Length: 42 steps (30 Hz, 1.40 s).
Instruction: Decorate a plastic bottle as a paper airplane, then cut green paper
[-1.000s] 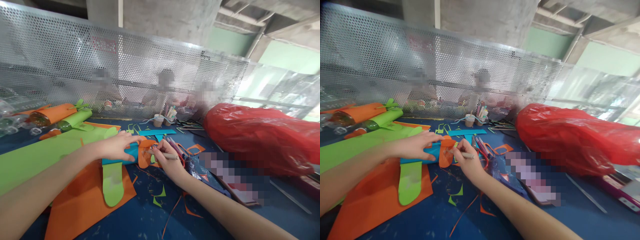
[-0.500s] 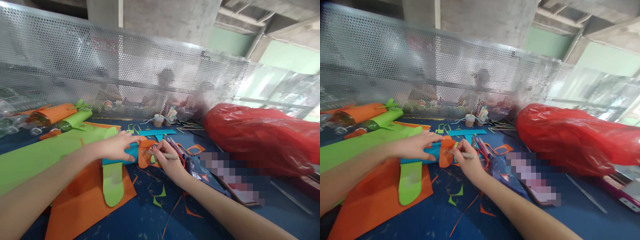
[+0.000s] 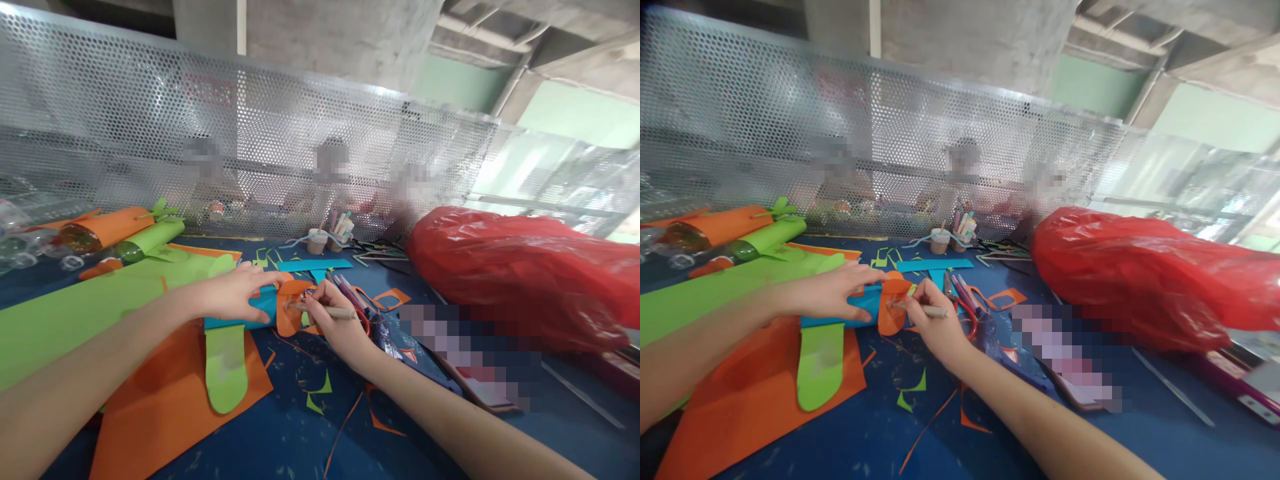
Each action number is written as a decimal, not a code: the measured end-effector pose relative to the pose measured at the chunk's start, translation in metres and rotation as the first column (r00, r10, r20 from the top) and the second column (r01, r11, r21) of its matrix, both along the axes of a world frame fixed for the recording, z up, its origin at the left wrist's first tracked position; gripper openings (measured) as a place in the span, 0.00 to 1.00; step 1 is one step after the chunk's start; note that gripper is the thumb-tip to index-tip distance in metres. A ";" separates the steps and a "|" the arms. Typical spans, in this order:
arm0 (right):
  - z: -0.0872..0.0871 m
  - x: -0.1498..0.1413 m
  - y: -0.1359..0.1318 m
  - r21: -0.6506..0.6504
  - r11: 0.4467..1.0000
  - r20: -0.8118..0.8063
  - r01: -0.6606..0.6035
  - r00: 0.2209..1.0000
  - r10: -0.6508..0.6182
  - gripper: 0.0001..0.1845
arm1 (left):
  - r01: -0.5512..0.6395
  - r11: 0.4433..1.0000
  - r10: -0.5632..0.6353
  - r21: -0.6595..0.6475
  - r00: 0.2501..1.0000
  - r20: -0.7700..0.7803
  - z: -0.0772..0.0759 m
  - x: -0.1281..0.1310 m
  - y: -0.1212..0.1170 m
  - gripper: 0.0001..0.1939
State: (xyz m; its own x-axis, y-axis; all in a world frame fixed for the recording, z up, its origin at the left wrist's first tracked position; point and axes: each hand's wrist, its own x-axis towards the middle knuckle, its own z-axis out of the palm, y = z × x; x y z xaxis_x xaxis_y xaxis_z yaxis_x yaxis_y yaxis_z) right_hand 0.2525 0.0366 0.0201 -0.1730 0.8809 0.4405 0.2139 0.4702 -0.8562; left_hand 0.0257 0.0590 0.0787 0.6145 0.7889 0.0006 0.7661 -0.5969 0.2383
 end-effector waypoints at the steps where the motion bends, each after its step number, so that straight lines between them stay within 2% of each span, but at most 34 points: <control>1: 0.000 0.000 0.000 -0.007 1.000 -0.015 -0.001 1.000 0.000 0.14 | 0.000 1.000 0.000 -0.001 1.000 -0.001 0.000 0.000 0.000 0.39; 13: 0.002 -0.001 -0.001 -0.031 1.000 -0.090 0.007 0.996 -0.009 0.15 | -0.007 1.000 0.007 -0.011 1.000 0.020 0.000 0.001 0.000 0.39; 42: 0.004 0.001 -0.002 -0.029 0.999 -0.040 0.032 0.999 -0.033 0.15 | -0.001 1.000 0.001 -0.006 1.000 0.006 0.001 0.001 -0.001 0.40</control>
